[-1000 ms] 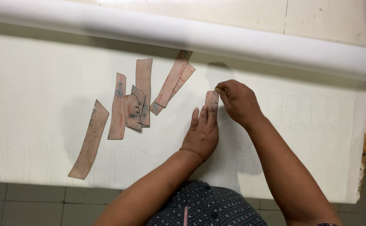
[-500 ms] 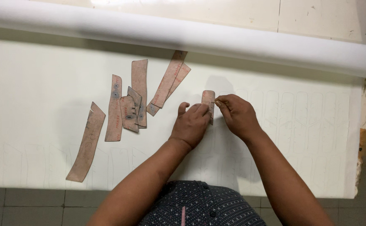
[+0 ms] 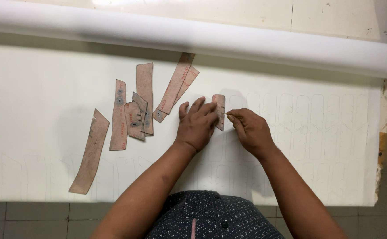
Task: The person places small pattern pieces on a large white sheet and traces their outlines with a pencil. They repeat this process for several pieces, moving each one after tracing.
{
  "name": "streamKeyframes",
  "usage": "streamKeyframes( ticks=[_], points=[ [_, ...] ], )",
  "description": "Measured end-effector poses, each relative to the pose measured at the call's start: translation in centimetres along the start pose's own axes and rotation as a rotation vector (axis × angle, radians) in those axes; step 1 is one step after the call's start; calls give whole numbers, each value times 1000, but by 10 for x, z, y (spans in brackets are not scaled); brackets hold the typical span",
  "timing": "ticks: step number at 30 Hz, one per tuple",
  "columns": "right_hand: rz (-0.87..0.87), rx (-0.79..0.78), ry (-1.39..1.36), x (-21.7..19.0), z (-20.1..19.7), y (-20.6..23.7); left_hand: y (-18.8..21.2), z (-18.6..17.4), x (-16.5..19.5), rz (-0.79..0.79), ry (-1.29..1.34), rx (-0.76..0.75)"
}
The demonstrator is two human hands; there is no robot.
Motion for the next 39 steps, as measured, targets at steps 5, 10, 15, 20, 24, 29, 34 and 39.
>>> streamKeyframes(
  ticks=[5,10,15,20,24,29,34,39],
  points=[
    [-10,4,44,-2,0,10,0,-1,-2,10,11,54],
    [36,-52,7,-1,3,27,0,-2,-3,-11,18,11],
    [-14,-31,-24,0,7,25,-1,-3,-3,-27,5,-32],
    [27,-42,29,0,7,35,-1,-3,-5,-29,14,-28],
    [31,-52,7,-1,7,42,0,-4,-4,-35,22,-43],
    [-4,-21,-1,-2,7,44,0,-7,-5,-54,27,-71],
    [-96,21,-23,-9,15,35,-2,-6,-8,-23,34,-33],
    [-166,39,-102,-16,27,21,-2,-5,-10,-16,64,20]
  ],
)
Point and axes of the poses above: each hand's wrist, its own y-axis away from the middle knuckle, its own z-axis out of the palm, x = y × z, the point moved 2 cm from there along -y, towards the middle knuckle, and after that the axes turned 5 degrees about -x, right-handed, at the moved point
